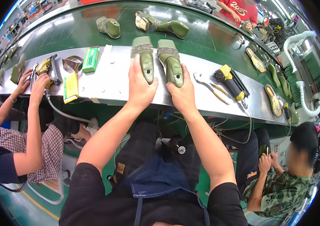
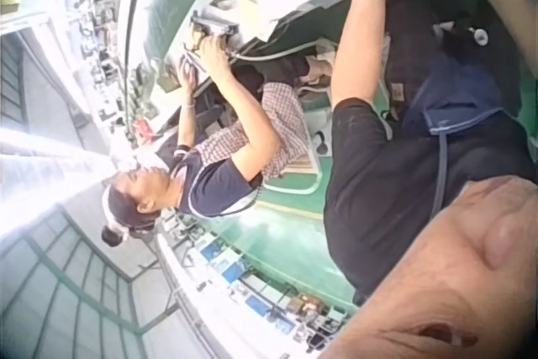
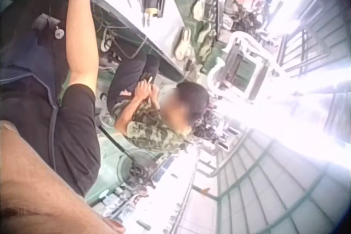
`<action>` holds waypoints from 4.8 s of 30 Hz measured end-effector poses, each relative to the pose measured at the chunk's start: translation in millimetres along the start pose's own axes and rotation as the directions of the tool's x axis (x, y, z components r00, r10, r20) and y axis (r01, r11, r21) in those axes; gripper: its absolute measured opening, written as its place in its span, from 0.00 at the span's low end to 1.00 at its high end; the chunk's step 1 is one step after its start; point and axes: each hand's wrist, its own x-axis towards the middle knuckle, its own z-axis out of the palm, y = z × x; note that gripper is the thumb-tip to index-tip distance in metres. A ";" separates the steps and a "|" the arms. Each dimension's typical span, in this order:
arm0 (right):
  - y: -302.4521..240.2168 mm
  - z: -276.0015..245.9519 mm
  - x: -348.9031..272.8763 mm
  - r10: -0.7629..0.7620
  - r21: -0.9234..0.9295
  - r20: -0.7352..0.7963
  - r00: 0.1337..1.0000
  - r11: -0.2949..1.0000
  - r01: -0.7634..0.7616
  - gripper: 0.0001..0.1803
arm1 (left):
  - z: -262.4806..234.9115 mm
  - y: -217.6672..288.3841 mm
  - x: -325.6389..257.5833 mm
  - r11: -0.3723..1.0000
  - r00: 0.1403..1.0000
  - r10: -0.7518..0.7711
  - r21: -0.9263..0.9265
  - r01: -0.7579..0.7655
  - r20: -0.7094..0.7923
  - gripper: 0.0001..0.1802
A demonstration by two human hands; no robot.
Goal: The person secures a metal band around the heel of a green sandal using a pneumatic stapler. They repeatedly pick up sandals from a conveyor belt, position the band, and fire the stapler to fasten it. The person handles the sandals one at a time, placing the finished items back onto the moving belt.
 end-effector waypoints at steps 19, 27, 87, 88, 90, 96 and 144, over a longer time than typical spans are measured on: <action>83.4 -70.2 210.9 0.057 0.245 -0.325 0.944 0.969 0.026 0.38 | 222.8 -1.4 200.1 0.896 0.940 0.342 -0.298 -0.329 -0.007 0.45; 129.7 -70.8 251.3 0.466 0.232 0.215 0.858 0.829 -0.508 0.36 | 244.5 -48.1 194.9 0.968 0.884 0.006 -0.224 0.112 0.467 0.56; 59.5 14.4 132.2 -0.115 -0.700 0.247 0.962 0.666 0.259 0.24 | 117.8 -187.5 324.4 0.871 0.887 -0.364 0.234 0.432 -0.283 0.57; 59.4 14.6 131.5 -0.109 -0.708 0.247 0.963 0.658 0.256 0.24 | 117.7 -190.4 325.4 0.877 0.891 -0.364 0.222 0.426 -0.272 0.56; 60.4 15.3 129.9 -0.101 -0.719 0.250 0.963 0.646 0.255 0.24 | 115.3 -196.6 326.2 0.875 0.858 -0.397 0.146 0.461 -0.325 0.52; 60.0 13.6 130.8 -0.102 -0.717 0.248 0.963 0.650 0.253 0.24 | 89.8 -223.7 338.8 0.774 0.684 -0.631 -0.352 0.526 -0.364 0.38; -42.2 -33.4 -19.0 0.007 -0.291 0.242 0.970 0.954 0.066 0.29 | -193.6 -26.8 101.8 0.972 0.990 -0.075 0.229 0.047 0.116 0.24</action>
